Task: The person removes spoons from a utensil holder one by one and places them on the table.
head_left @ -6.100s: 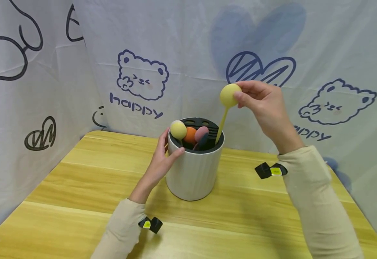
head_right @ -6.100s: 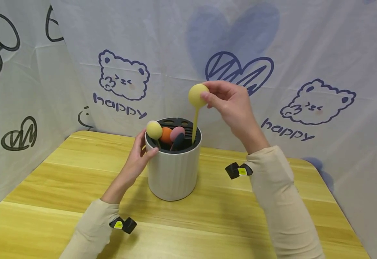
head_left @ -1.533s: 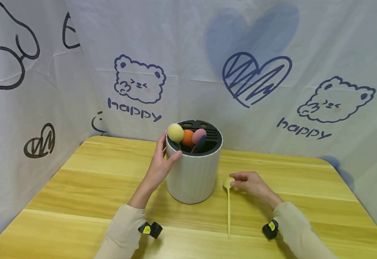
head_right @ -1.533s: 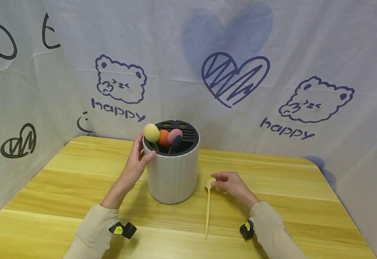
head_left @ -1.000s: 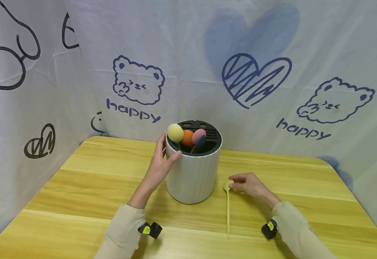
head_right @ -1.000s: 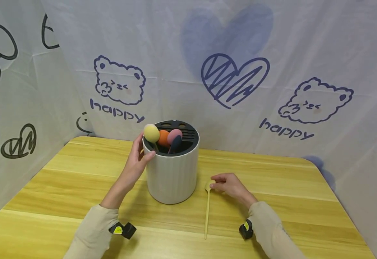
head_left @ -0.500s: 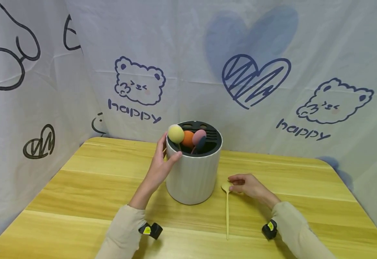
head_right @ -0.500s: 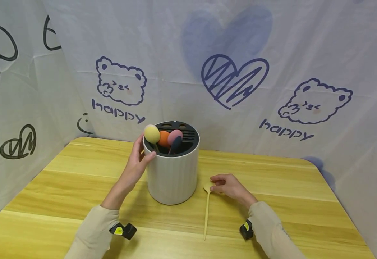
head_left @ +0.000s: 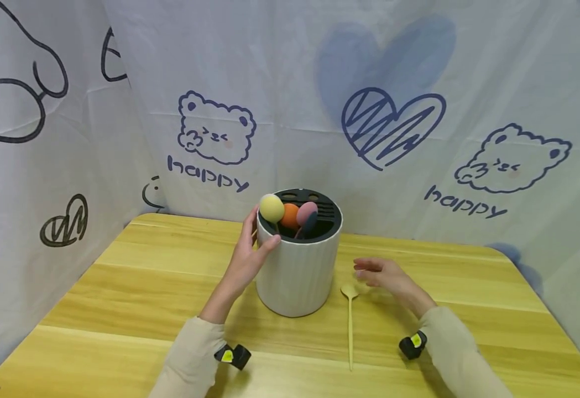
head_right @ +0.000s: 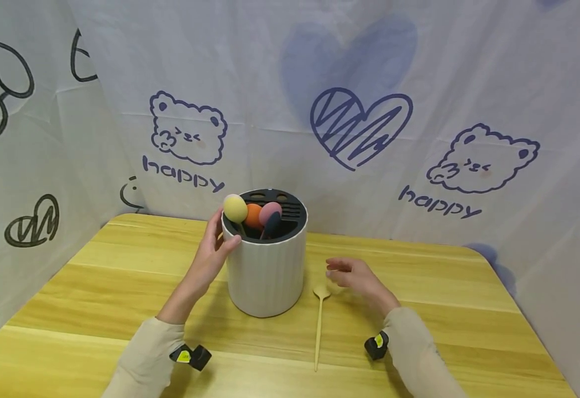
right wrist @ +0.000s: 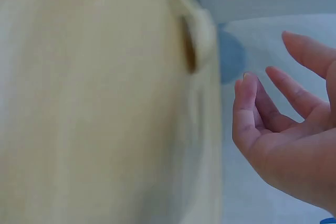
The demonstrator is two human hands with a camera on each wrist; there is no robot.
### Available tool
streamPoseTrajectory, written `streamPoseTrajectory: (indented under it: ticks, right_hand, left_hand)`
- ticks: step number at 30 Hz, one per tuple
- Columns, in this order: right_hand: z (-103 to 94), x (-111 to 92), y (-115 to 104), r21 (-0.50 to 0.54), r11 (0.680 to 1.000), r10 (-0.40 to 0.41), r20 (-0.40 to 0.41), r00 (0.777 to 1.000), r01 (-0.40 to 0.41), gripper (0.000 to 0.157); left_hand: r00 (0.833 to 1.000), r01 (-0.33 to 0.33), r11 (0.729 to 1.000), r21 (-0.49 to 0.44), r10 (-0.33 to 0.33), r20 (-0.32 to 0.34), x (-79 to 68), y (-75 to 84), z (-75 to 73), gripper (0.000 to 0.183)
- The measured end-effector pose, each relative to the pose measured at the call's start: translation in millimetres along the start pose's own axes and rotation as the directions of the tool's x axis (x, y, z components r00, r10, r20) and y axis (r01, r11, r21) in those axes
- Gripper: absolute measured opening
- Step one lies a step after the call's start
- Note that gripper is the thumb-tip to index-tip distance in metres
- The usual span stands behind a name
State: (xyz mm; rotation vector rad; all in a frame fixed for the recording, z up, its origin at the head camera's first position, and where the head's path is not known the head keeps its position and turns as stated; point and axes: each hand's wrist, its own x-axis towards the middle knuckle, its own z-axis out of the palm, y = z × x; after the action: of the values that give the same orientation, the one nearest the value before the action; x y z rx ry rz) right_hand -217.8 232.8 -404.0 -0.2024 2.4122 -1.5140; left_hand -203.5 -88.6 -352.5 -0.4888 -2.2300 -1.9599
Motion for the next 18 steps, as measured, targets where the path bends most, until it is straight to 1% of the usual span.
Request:
streamPoseTrajectory:
  ticks: [2,5,11,18]
  right_hand:
    - [-4.6,0.4,-4.9,0.066,0.998,0.0,0.014,1.0,-0.001,0.052]
    - [-11.5,-0.3,-10.9,0.108,0.994,-0.012,0.017,1.0,0.01,0.054]
    - [-18.7,-6.6,-26.7,0.131,0.99,-0.054,-0.026,0.998,0.057,0.053]
    - [-15.4,-13.9,-51.3,0.115,0.987,-0.102,-0.095,0.99,0.113,0.051]
  left_hand:
    - [1.0,-0.004,1.0,-0.002,0.004,-0.002,-0.1,-0.1,-0.2,0.082]
    - [1.0,-0.008,1.0,-0.005,0.008,-0.001,0.1,-0.5,-0.1,0.082]
    - [1.0,-0.013,1.0,-0.006,0.013,0.0,0.9,-1.3,0.4,0.082]
    - [1.0,-0.016,1.0,-0.005,0.016,-0.002,1.4,-2.7,-0.2,0.082]
